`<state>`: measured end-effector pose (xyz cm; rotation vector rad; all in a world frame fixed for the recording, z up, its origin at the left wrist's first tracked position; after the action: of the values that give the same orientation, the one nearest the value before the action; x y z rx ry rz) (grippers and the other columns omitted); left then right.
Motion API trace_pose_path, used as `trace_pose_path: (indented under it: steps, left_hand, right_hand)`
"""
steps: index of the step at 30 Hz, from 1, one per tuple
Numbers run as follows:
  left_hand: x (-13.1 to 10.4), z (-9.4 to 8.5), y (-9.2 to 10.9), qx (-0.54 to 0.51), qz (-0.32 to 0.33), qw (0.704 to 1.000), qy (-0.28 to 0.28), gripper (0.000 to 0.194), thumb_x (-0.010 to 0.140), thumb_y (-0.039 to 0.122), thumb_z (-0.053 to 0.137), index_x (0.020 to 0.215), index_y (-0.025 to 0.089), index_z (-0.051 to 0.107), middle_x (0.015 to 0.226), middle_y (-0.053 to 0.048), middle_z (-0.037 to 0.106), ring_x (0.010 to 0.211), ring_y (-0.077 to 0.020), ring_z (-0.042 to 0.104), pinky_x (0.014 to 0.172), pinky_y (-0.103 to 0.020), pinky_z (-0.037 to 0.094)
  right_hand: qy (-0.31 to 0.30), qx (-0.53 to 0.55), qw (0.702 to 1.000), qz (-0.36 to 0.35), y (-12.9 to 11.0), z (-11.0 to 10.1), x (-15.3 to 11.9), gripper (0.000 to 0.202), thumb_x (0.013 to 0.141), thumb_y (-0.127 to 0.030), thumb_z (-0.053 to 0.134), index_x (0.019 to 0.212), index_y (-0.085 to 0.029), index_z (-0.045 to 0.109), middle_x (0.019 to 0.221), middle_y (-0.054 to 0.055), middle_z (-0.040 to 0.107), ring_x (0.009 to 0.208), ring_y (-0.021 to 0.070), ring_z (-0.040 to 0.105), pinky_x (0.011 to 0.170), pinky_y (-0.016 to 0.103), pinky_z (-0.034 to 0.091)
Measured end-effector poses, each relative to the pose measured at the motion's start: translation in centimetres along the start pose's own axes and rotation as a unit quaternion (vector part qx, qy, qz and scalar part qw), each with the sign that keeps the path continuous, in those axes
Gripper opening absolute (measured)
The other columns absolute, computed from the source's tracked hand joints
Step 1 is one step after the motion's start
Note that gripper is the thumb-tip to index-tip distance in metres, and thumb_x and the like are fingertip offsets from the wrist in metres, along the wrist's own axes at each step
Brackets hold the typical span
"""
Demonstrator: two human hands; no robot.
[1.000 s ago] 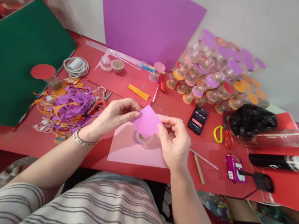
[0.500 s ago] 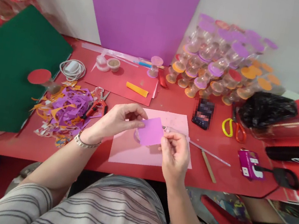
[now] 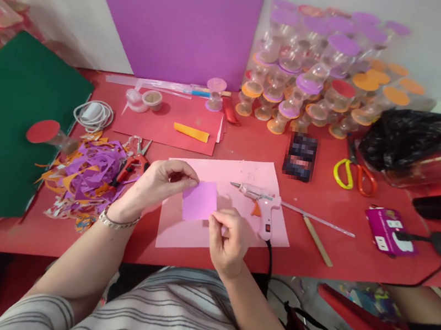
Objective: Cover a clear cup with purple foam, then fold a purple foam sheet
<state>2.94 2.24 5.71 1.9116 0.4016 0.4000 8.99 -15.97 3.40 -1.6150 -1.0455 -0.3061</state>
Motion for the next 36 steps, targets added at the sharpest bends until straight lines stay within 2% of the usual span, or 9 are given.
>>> trace_pose_path:
  steps: [5,12,16,19,21,25,30,36]
  left_hand:
    - [0.4,-0.2,-0.3,0.013,-0.008,1.000,0.010,0.011,0.078,0.024,0.065,0.076,0.016,0.072,0.066,0.000,0.066,0.058,-0.0095,0.051,0.055,-0.020,0.038]
    - [0.4,0.0,0.0,0.029,-0.019,0.999,0.034,0.011,0.080,0.027,0.068,0.077,0.016,0.072,0.069,-0.001,0.069,0.060,-0.0107,0.054,0.057,-0.022,0.042]
    - [0.0,-0.1,0.5,0.000,-0.010,1.000,0.014,0.021,0.082,0.037,0.074,0.086,0.016,0.075,0.075,-0.004,0.070,0.063,-0.0118,0.056,0.059,-0.023,0.044]
    - [-0.4,-0.3,1.3,-0.054,0.021,0.998,0.006,0.031,0.080,0.047,0.078,0.088,0.018,0.076,0.073,-0.003,0.066,0.064,-0.0123,0.055,0.059,-0.024,0.045]
    - [-0.8,-0.5,2.0,-0.093,0.060,0.994,0.019,0.028,0.081,0.047,0.077,0.084,0.019,0.075,0.073,-0.002,0.064,0.064,-0.0117,0.055,0.061,-0.024,0.046]
    - [-1.3,-0.8,2.9,-0.118,0.133,0.983,0.046,0.020,0.083,0.040,0.076,0.078,0.021,0.073,0.073,-0.001,0.061,0.067,-0.0112,0.056,0.066,-0.024,0.049]
    - [-1.0,-1.0,2.4,-0.099,0.128,0.987,0.027,0.026,0.083,0.047,0.075,0.079,0.021,0.074,0.081,-0.003,0.057,0.077,-0.0142,0.059,0.073,-0.028,0.053]
    - [-0.3,-0.7,0.8,-0.134,0.100,0.986,-0.017,0.033,0.077,0.052,0.078,0.087,0.021,0.077,0.091,-0.004,0.058,0.086,-0.0156,0.058,0.080,-0.029,0.052]
  right_hand:
    - [-0.006,0.019,0.999,-0.033,0.5,0.6,0.3,0.023,0.087,-0.006,0.058,0.101,-0.023,0.059,0.071,0.000,0.066,0.063,0.0133,0.063,0.051,0.023,0.050]
    - [0.009,0.038,0.999,0.021,1.2,0.6,0.4,0.017,0.086,-0.008,0.058,0.093,-0.023,0.059,0.070,-0.001,0.063,0.057,0.0113,0.059,0.049,0.022,0.049]
    - [0.024,0.075,0.995,0.053,1.5,0.2,-0.1,0.017,0.087,-0.010,0.057,0.095,-0.024,0.058,0.072,-0.002,0.063,0.057,0.0108,0.059,0.049,0.021,0.048]
    - [0.056,0.085,0.991,0.090,1.1,-0.6,-0.1,0.021,0.087,-0.014,0.060,0.106,-0.025,0.060,0.075,-0.002,0.064,0.059,0.0118,0.062,0.050,0.023,0.051]
    - [0.050,0.093,0.990,0.094,0.4,-1.2,0.5,0.023,0.089,-0.015,0.060,0.109,-0.026,0.061,0.076,-0.002,0.065,0.057,0.0113,0.061,0.050,0.024,0.051]
    - [0.022,0.116,0.991,0.056,-0.8,-2.0,2.1,0.012,0.092,-0.017,0.057,0.097,-0.025,0.065,0.074,-0.001,0.066,0.060,0.0125,0.061,0.055,0.027,0.052]
    - [0.037,0.102,0.987,0.116,0.0,-2.0,2.7,0.015,0.095,-0.022,0.055,0.089,-0.024,0.069,0.072,-0.001,0.067,0.059,0.0115,0.063,0.050,0.024,0.051]
    - [0.072,0.065,0.983,0.156,1.2,-1.7,2.0,0.003,0.086,-0.023,0.069,0.089,-0.023,0.070,0.077,-0.001,0.071,0.056,0.0103,0.063,0.053,0.023,0.054]
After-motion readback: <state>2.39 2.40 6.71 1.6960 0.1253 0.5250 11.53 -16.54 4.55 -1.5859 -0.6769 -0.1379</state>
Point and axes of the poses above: each hand's wrist, its own x-axis towards the middle knuckle, its own z-axis out of the palm, y = z × x, the point moved 4 cm from there along x, towards the middle knuckle
